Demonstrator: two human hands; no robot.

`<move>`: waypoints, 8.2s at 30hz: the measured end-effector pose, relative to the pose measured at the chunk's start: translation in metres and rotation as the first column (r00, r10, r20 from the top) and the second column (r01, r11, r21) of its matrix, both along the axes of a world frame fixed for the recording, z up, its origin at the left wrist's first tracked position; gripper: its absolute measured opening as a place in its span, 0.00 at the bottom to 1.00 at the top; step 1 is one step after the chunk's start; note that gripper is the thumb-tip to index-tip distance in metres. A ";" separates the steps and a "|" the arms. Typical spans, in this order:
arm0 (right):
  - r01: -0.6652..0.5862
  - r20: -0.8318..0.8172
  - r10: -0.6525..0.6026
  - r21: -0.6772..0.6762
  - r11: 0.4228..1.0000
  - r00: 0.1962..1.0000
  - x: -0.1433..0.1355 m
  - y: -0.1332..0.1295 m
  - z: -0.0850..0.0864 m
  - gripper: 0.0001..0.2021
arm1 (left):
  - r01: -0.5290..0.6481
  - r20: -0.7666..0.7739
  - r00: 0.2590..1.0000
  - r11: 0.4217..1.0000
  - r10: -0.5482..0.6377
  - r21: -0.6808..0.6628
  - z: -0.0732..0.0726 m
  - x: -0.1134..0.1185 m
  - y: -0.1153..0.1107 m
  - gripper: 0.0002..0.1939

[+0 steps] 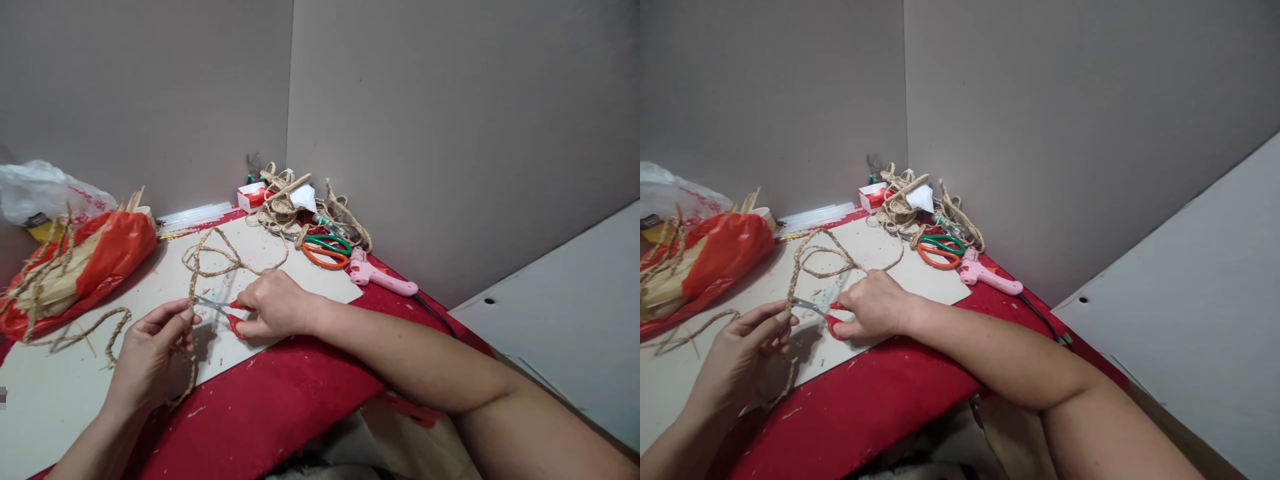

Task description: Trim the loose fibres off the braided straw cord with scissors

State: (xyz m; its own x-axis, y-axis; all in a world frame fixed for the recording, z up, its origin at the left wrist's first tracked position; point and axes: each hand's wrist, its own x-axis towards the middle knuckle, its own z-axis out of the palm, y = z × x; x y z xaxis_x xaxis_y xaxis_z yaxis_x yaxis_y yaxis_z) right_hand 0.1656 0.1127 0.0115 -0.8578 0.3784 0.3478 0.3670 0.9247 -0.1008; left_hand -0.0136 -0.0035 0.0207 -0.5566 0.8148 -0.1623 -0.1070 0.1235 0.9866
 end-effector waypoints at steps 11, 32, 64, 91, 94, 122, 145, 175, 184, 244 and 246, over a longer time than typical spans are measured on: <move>-0.011 0.070 0.012 -0.014 1.000 0.997 -0.005 -0.002 0.001 0.15 | 0.042 -0.012 0.999 0.999 -0.042 0.011 -0.005 -0.002 -0.002 0.18; -0.048 -0.058 0.048 0.006 0.999 0.997 -0.003 0.004 -0.007 0.15 | 0.043 -0.004 0.999 0.999 -0.043 0.018 -0.002 -0.005 -0.001 0.19; -0.680 -0.616 -0.499 -0.729 0.070 0.609 -0.011 -0.003 0.004 0.16 | 0.321 0.193 0.938 0.933 -0.289 -0.162 0.001 0.029 -0.014 0.19; -0.327 -0.544 -0.222 -0.732 0.598 0.809 -0.010 -0.007 -0.005 0.20 | 0.176 0.111 0.979 0.984 -0.171 -0.030 -0.013 0.030 -0.016 0.19; -0.224 -0.467 -0.041 -0.497 0.838 0.883 -0.002 0.000 -0.002 0.17 | 0.060 0.100 0.994 0.997 -0.054 -0.053 -0.009 0.019 -0.015 0.22; -0.059 0.137 0.049 0.068 0.996 0.989 0.012 0.012 0.019 0.19 | -0.040 -0.320 0.947 0.991 -0.003 -0.128 0.005 0.005 -0.012 0.21; -0.046 0.171 0.042 0.019 0.999 0.984 0.009 0.007 0.018 0.19 | 0.012 -0.100 0.995 0.994 -0.023 -0.109 0.008 0.013 -0.004 0.13; 0.045 -0.017 -0.048 -0.112 0.993 0.999 0.009 0.017 0.018 0.16 | 0.188 0.139 0.971 0.979 -0.197 0.074 0.009 0.003 0.003 0.13; 0.023 -0.024 -0.026 -0.119 0.993 0.999 0.009 0.017 0.016 0.17 | 0.267 0.238 0.926 0.954 -0.293 0.136 0.016 -0.001 -0.001 0.20; -0.063 -0.224 0.021 -0.182 0.981 0.974 0.012 0.008 0.012 0.15 | 0.088 0.130 0.987 0.993 -0.099 0.084 0.010 0.015 -0.006 0.14; -0.044 -0.148 0.025 -0.127 0.991 0.989 0.012 0.007 0.011 0.15 | 0.073 0.120 0.989 0.993 -0.083 0.090 0.010 0.014 -0.006 0.13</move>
State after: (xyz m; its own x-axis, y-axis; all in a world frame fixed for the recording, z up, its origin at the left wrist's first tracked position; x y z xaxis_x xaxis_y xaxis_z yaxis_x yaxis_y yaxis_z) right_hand 0.1774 0.1199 0.0229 -0.8148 0.3998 0.4198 0.3079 0.9120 -0.2709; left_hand 0.0009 -0.0097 0.0307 -0.4708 0.8687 -0.1542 -0.2222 0.0524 0.9736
